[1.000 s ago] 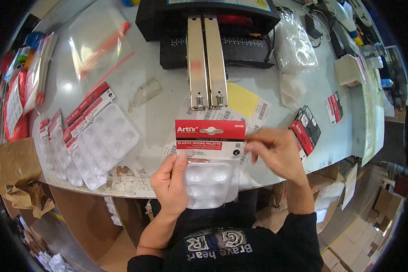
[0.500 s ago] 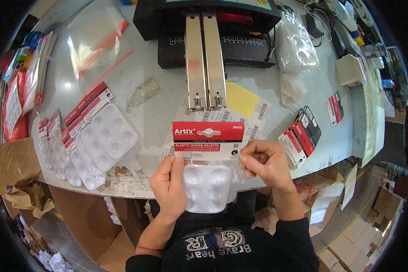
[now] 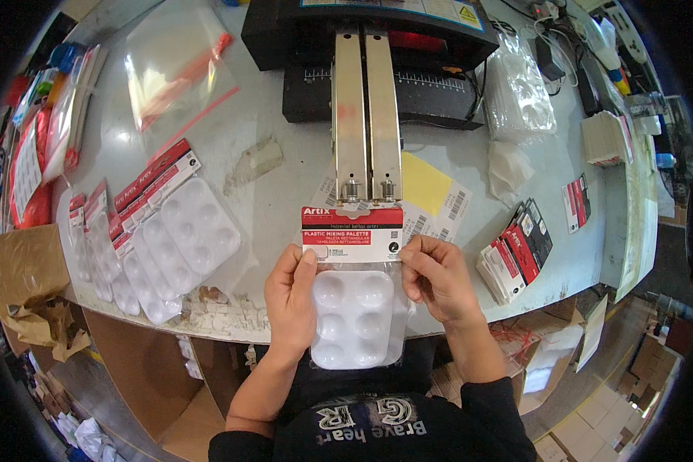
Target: The person repeatedly picks up plastic mixing palettes and red Artix labels, inserts the palettes into clear plastic sleeves, and stacks the finished units on the table. The person also moves a cardboard box and a stack of labels aside to access items.
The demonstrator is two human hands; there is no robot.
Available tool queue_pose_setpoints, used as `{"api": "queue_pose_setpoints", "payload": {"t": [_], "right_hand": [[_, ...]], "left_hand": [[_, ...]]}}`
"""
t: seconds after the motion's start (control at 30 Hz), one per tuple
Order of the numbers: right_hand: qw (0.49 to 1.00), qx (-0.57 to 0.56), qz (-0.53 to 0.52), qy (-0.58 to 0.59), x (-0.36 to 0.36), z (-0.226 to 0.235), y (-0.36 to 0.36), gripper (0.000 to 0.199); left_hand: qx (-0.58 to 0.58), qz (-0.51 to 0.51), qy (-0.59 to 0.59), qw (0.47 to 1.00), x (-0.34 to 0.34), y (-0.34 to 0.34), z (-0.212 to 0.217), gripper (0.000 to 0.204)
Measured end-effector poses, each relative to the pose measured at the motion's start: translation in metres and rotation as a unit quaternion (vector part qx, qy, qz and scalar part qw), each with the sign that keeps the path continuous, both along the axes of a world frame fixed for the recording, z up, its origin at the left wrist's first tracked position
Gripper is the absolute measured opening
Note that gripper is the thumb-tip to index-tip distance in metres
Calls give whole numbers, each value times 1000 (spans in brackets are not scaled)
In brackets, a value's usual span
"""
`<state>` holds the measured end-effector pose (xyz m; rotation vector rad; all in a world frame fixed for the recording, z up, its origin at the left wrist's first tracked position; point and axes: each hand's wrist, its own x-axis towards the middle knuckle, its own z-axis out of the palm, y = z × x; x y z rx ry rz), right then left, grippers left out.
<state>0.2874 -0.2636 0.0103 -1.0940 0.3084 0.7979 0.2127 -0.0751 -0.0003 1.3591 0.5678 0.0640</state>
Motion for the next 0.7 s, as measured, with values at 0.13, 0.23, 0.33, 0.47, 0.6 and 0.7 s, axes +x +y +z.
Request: {"api": "queue_pose_setpoints", "payload": {"t": [0.13, 0.23, 0.33, 0.47, 0.6, 0.7], "right_hand": [[993, 9, 20, 113, 4, 20, 5, 17], [988, -13, 25, 154, 6, 27, 14, 19], [987, -13, -7, 158, 11, 23, 19, 18], [991, 66, -20, 116, 20, 13, 17, 15], [992, 93, -35, 76, 20, 11, 13, 16], [996, 81, -6, 37, 11, 16, 11, 14]], "left_hand": [[-74, 19, 65, 995, 5, 3, 20, 25], [-112, 11, 118, 987, 16, 13, 28, 25], [-144, 15, 133, 981, 27, 19, 24, 25], [-144, 34, 67, 987, 34, 18, 21, 25], [-103, 9, 32, 994, 35, 14, 32, 24], [-69, 12, 14, 997, 25, 10, 41, 24]]}}
